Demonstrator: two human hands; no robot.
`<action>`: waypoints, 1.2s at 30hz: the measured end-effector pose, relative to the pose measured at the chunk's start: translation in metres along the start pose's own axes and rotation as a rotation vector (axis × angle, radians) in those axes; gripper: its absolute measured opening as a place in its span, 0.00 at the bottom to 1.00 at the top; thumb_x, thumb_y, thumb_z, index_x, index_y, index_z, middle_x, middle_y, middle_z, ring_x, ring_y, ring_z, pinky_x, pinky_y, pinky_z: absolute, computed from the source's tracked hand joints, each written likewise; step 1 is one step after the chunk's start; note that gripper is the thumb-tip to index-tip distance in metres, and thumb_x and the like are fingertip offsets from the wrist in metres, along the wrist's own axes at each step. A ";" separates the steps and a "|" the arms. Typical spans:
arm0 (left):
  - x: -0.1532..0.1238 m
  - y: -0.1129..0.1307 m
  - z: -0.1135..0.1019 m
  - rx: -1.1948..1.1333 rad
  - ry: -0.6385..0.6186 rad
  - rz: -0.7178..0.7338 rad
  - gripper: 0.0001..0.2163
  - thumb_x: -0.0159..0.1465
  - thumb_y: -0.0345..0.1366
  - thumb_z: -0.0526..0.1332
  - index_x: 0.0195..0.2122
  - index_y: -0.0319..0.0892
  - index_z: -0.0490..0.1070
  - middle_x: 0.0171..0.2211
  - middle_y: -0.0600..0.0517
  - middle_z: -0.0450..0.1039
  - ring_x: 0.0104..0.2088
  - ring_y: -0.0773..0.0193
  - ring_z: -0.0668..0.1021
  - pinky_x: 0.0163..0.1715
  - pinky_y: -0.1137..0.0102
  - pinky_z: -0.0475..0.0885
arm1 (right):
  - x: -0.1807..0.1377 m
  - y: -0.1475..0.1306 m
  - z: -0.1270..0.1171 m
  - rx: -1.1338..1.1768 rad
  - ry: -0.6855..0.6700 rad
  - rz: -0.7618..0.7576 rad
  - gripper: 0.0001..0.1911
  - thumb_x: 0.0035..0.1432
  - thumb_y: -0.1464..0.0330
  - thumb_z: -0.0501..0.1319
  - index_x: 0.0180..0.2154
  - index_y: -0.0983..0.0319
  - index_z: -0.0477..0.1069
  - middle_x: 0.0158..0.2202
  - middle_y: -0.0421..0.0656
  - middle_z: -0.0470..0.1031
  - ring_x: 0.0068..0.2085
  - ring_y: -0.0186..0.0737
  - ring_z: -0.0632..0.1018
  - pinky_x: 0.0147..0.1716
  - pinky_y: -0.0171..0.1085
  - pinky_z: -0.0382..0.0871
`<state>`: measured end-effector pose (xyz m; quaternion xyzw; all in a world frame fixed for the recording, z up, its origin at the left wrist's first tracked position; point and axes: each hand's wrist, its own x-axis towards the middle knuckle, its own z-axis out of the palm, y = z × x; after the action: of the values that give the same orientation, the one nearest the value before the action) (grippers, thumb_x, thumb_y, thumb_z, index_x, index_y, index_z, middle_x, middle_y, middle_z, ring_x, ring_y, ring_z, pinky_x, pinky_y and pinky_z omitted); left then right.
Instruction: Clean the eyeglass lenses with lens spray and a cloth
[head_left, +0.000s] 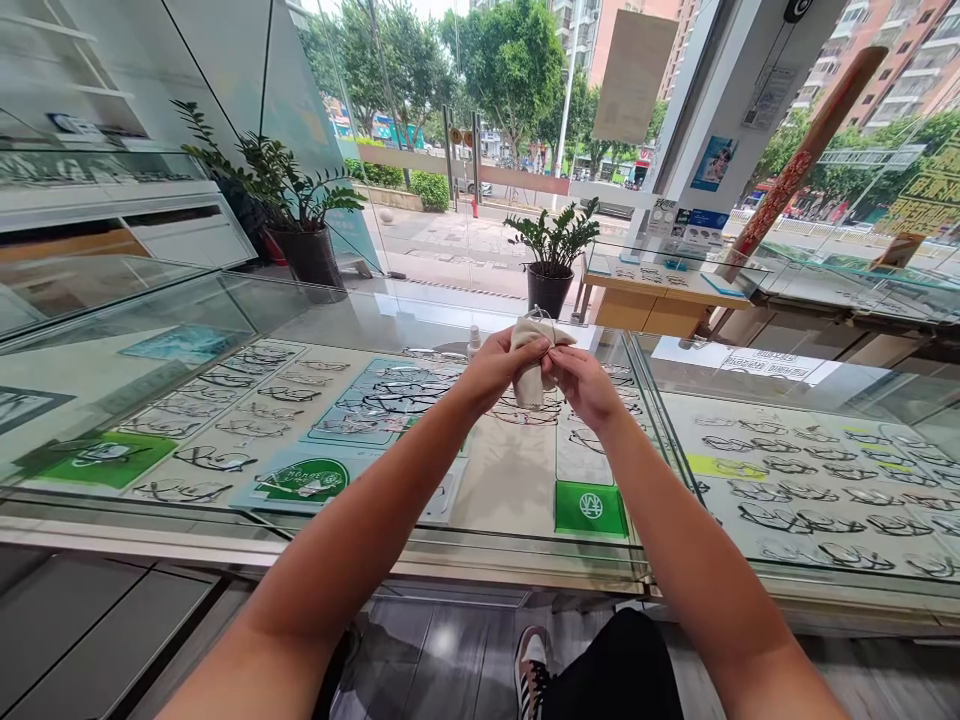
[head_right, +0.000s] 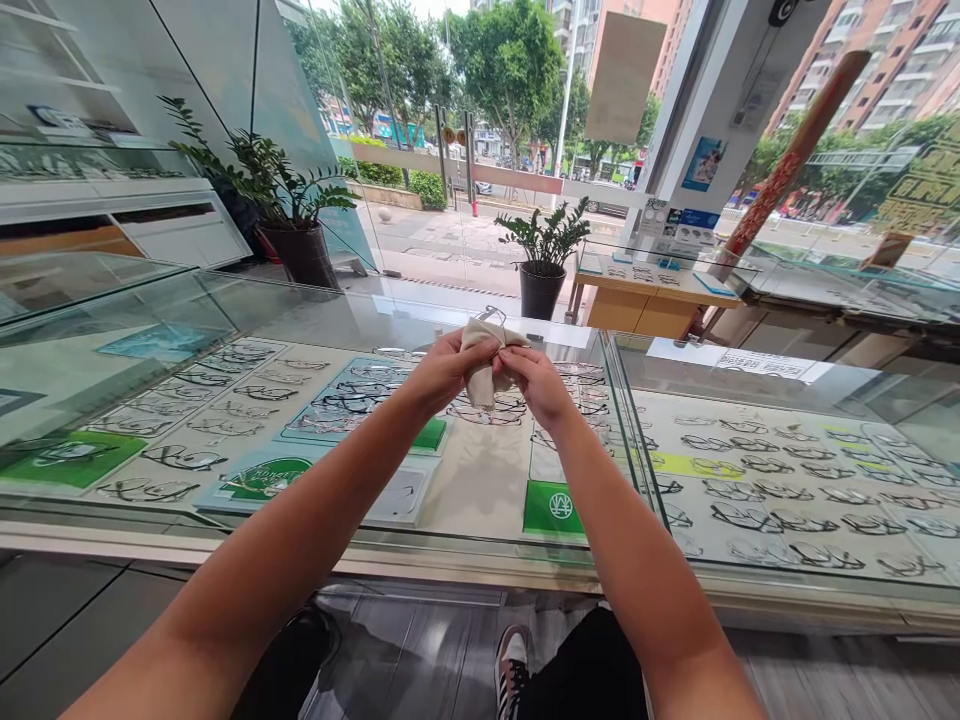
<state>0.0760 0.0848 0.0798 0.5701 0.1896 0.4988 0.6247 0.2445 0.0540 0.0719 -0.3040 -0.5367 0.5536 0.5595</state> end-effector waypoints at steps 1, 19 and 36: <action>0.000 0.000 0.000 -0.004 -0.004 0.000 0.22 0.55 0.53 0.85 0.32 0.41 0.82 0.28 0.50 0.80 0.32 0.63 0.81 0.37 0.68 0.81 | 0.000 0.000 0.000 -0.005 -0.004 0.000 0.18 0.51 0.51 0.78 0.25 0.57 0.80 0.32 0.43 0.75 0.42 0.45 0.75 0.51 0.44 0.73; -0.002 0.003 0.004 0.059 0.034 0.045 0.24 0.54 0.55 0.85 0.29 0.42 0.79 0.19 0.54 0.72 0.22 0.66 0.71 0.27 0.68 0.70 | 0.000 0.005 -0.003 -0.100 -0.088 0.040 0.20 0.55 0.48 0.75 0.29 0.59 0.83 0.36 0.45 0.81 0.45 0.47 0.78 0.55 0.47 0.73; -0.001 -0.006 0.011 0.101 0.208 0.111 0.32 0.55 0.69 0.80 0.26 0.44 0.73 0.16 0.56 0.67 0.19 0.69 0.68 0.24 0.69 0.66 | -0.001 0.010 0.001 -0.156 -0.142 0.039 0.22 0.58 0.47 0.74 0.32 0.59 0.83 0.35 0.42 0.80 0.42 0.43 0.77 0.51 0.44 0.71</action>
<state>0.0871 0.0789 0.0768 0.5555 0.2463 0.5789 0.5437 0.2405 0.0547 0.0626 -0.3169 -0.6107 0.5410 0.4837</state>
